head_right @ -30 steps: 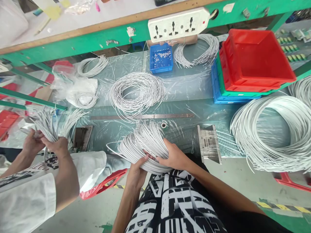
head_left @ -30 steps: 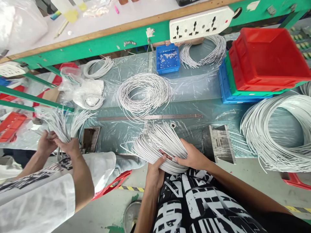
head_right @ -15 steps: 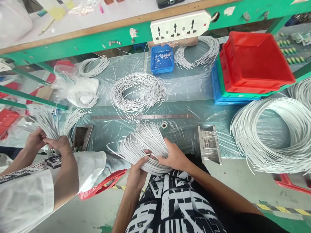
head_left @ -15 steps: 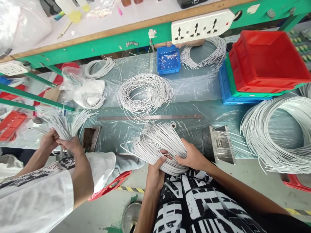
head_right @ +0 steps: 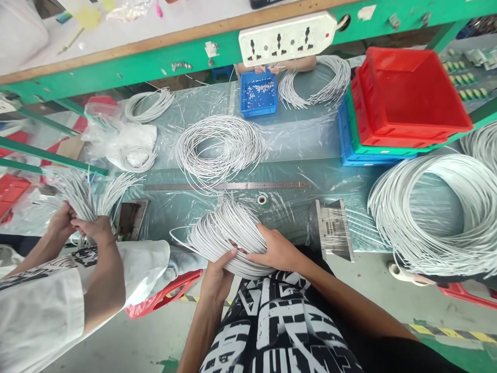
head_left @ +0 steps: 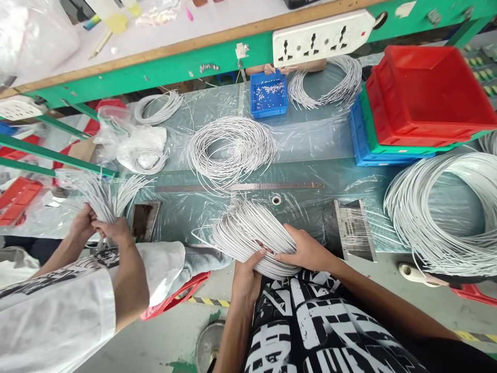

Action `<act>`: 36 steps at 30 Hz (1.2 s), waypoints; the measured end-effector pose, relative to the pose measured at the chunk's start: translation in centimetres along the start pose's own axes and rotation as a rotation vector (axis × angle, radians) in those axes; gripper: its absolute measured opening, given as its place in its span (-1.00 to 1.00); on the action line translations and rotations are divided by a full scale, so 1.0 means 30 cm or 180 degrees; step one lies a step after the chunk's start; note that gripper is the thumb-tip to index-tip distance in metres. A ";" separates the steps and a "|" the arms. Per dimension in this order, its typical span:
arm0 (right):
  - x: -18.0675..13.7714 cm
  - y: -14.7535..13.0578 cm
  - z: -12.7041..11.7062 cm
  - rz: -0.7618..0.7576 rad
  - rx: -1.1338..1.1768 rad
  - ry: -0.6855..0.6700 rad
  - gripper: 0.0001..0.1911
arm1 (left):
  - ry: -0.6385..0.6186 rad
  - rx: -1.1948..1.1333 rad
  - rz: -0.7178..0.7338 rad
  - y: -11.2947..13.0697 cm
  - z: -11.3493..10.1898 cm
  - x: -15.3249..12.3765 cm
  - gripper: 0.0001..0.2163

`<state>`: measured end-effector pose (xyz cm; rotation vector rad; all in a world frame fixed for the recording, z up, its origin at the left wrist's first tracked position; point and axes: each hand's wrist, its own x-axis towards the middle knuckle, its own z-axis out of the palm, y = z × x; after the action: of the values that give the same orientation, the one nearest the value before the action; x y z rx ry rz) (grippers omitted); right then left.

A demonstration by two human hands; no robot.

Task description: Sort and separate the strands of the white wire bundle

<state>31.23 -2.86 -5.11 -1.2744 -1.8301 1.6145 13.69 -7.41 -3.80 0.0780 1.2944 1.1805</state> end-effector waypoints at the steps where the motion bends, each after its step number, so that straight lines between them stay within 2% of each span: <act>1: 0.001 -0.001 -0.004 0.0010 0.0038 -0.0003 -0.65 | -0.0002 -0.0005 -0.0008 0.000 0.000 0.000 -0.68; 4: 0.000 -0.001 -0.013 0.0057 0.0118 -0.0008 -0.61 | -0.0010 -0.0029 0.0025 0.002 0.003 0.000 -0.71; 9: -0.008 0.009 -0.011 0.0039 0.0453 0.0295 -0.57 | -0.0319 0.0086 0.0016 0.007 0.013 -0.005 -0.79; 14: -0.010 0.004 0.007 0.0035 0.0347 0.0049 -0.47 | -0.0198 -0.0018 -0.0002 0.003 0.021 0.000 -0.78; 20: -0.003 0.000 0.023 -0.0046 -0.0053 0.0219 -0.73 | -0.0008 -0.0100 0.0005 -0.004 0.025 0.000 -0.71; 24: -0.007 0.013 0.016 -0.0033 0.0097 0.0511 -0.74 | -0.0178 -0.0022 0.0038 -0.003 0.020 0.000 -0.77; 27: -0.008 0.020 0.004 0.0009 0.0251 0.0631 -0.65 | -0.0334 -0.0027 -0.0080 0.000 0.016 0.003 -0.78; 32: -0.005 0.005 0.008 -0.0052 0.0237 0.0201 -0.54 | -0.0026 -0.0088 -0.0004 -0.002 0.020 0.007 -0.68; 36: -0.002 -0.006 0.017 -0.0065 0.0157 0.0088 -0.64 | 0.0037 -0.0118 -0.0010 -0.002 0.027 0.003 -0.58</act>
<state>30.79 -3.20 -5.05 -1.2468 -1.7703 1.6131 14.32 -6.92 -3.61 0.0422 1.2820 1.2032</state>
